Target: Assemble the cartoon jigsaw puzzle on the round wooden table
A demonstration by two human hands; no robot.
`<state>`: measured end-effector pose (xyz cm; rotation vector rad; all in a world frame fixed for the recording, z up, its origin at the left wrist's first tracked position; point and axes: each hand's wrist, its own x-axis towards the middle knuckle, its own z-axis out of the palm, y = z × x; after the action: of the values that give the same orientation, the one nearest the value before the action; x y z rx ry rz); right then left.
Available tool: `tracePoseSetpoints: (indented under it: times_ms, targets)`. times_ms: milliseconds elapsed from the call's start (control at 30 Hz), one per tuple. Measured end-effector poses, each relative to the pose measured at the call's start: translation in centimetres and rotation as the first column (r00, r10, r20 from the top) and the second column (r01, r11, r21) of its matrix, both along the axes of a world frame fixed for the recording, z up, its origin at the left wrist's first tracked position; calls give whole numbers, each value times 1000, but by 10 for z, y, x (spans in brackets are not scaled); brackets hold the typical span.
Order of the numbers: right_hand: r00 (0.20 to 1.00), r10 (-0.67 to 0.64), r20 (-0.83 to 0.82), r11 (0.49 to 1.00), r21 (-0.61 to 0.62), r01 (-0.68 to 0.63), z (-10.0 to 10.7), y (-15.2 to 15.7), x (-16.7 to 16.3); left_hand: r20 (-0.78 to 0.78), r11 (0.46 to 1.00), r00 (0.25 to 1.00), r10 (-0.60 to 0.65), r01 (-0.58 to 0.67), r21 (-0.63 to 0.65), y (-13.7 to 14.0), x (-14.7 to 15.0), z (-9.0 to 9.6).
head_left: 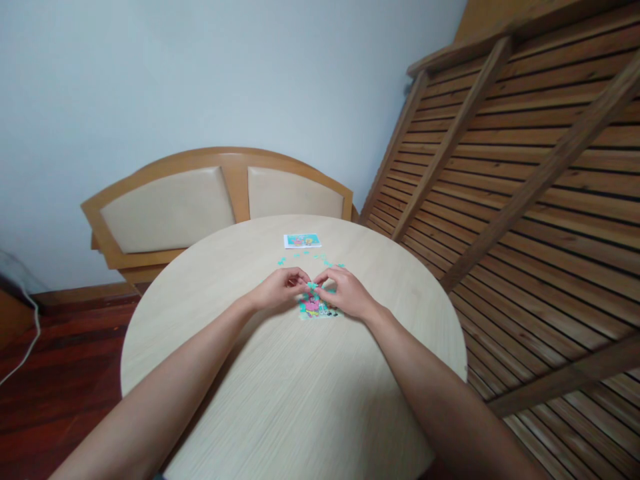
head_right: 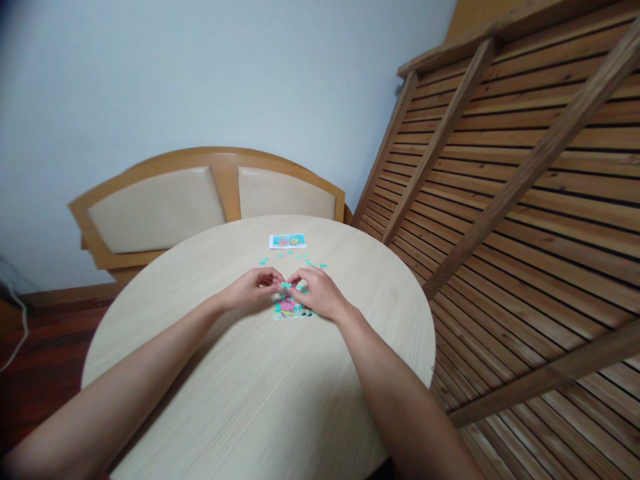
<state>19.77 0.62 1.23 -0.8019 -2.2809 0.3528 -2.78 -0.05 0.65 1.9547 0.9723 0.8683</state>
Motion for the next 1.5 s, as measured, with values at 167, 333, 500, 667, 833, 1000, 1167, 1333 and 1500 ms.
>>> tracePoseSetpoints:
  times_ms: [167,333,500,667,833,1000,1167,1333,1500]
  targets:
    - [1000,-20,-7,1000,19,20,-2,0,0,-14,1000,1000,15,-15,-8,1,-1,-3]
    - [1000,-22,-2,999,48,22,-6,3,-1,-6,1000,1000,14,-14,-22,1,0,-3]
    - [1000,-20,-5,998,62,20,-8,4,-1,-23,999,999,31,-31,-12,1,1,-1]
    - [999,35,-32,998,54,-33,-6,3,-1,-23,998,999,34,-35,-53,0,0,0]
    - [992,125,-20,992,20,-124,-3,3,-1,-30,997,1000,1,-4,-79,-3,1,0]
    - [993,117,-20,993,3,-117,-4,4,0,1,998,1000,-4,4,-66,-4,4,0]
    - [996,88,-19,996,-6,-88,-6,4,0,64,997,998,24,-20,-71,1,7,-7]
    - [995,98,-1,995,8,-98,-7,5,0,72,997,996,51,-47,-54,4,6,-11]
    - [997,79,4,997,-2,-79,-8,6,1,57,998,997,56,-54,-33,3,6,-9]
